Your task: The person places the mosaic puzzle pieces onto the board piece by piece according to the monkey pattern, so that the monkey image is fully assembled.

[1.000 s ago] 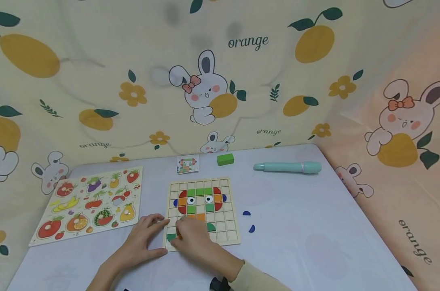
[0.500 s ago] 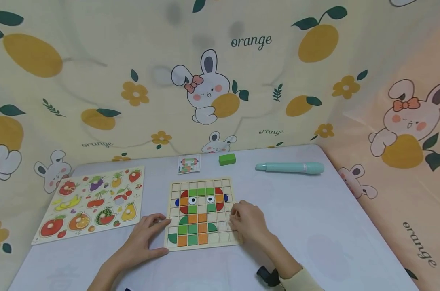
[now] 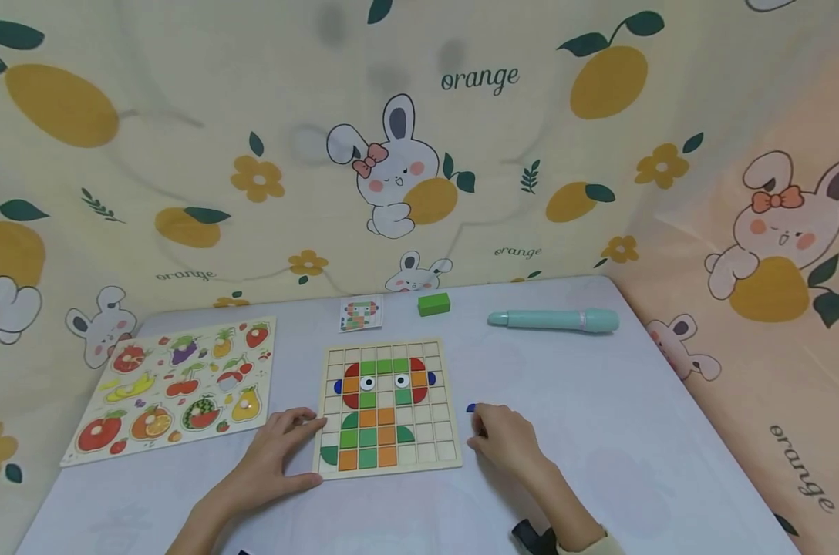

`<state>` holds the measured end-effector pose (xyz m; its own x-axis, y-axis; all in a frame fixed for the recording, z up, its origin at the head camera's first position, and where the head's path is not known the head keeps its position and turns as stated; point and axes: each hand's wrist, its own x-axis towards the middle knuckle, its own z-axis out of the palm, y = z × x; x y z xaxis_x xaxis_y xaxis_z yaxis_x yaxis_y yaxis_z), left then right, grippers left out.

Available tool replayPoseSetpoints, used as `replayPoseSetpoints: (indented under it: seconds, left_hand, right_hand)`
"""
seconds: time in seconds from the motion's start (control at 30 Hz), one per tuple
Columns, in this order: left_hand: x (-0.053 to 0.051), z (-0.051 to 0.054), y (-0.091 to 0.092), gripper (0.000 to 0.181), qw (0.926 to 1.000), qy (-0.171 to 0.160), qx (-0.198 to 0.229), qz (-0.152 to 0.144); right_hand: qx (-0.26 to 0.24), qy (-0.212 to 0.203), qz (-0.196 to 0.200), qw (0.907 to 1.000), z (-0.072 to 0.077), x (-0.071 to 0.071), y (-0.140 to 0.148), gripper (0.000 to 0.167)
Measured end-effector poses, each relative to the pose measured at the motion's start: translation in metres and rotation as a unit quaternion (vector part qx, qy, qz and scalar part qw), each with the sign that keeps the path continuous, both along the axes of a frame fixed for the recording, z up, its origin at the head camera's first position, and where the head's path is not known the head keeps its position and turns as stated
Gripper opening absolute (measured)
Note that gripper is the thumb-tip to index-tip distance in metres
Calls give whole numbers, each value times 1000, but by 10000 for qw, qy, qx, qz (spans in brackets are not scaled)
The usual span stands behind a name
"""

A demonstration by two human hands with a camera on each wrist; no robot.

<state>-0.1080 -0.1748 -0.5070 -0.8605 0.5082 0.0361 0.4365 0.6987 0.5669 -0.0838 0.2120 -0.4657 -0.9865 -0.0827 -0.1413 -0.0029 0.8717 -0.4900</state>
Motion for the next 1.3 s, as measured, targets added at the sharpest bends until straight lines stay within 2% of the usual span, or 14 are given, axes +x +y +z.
replayPoseSetpoints:
  seconds: [0.23,0.47,0.63,0.73,0.83,0.93,1.07,1.17,1.3]
  left_hand:
    - [0,0,0,83,10000,-41,-24,31]
    - [-1,0,2,89,9997,-167,-74,141]
    - [0,0,3,92,9996,-178,-110,169]
    - [0,0,3,92,9996,-180,-127,161]
    - [0,0,3,92,9996,-194,-123,160]
    - [0,0,3,92,9996,-182,-132,166]
    - [-1,0,2,92,9997,-175,-102,150]
    - [-1,0,2,93,9997,-219,-50,114]
    - [0,0,1,94,9997,-231,-4,91]
  right_hand:
    - [-59,141,80,9999,-1,-2,0,18]
    - [15,226,323,9992,3,-2,4,21]
    - [123,308,508,9982,0,-2,5,20]
    - [-65,260,430,9987,-2,-4,3,18]
    - [-552,274,349,9975,-2,-9,-1,17]
    - [-1301,341,526,9895,-1,-17,-10,13]
    - [-2119,374,957,9719,1,-28,-32,7]
    - [-2191,385,1321,9660,0,-37,-53,4]
    - [-1977,275,1739,9643,-2,-47,-82,4]
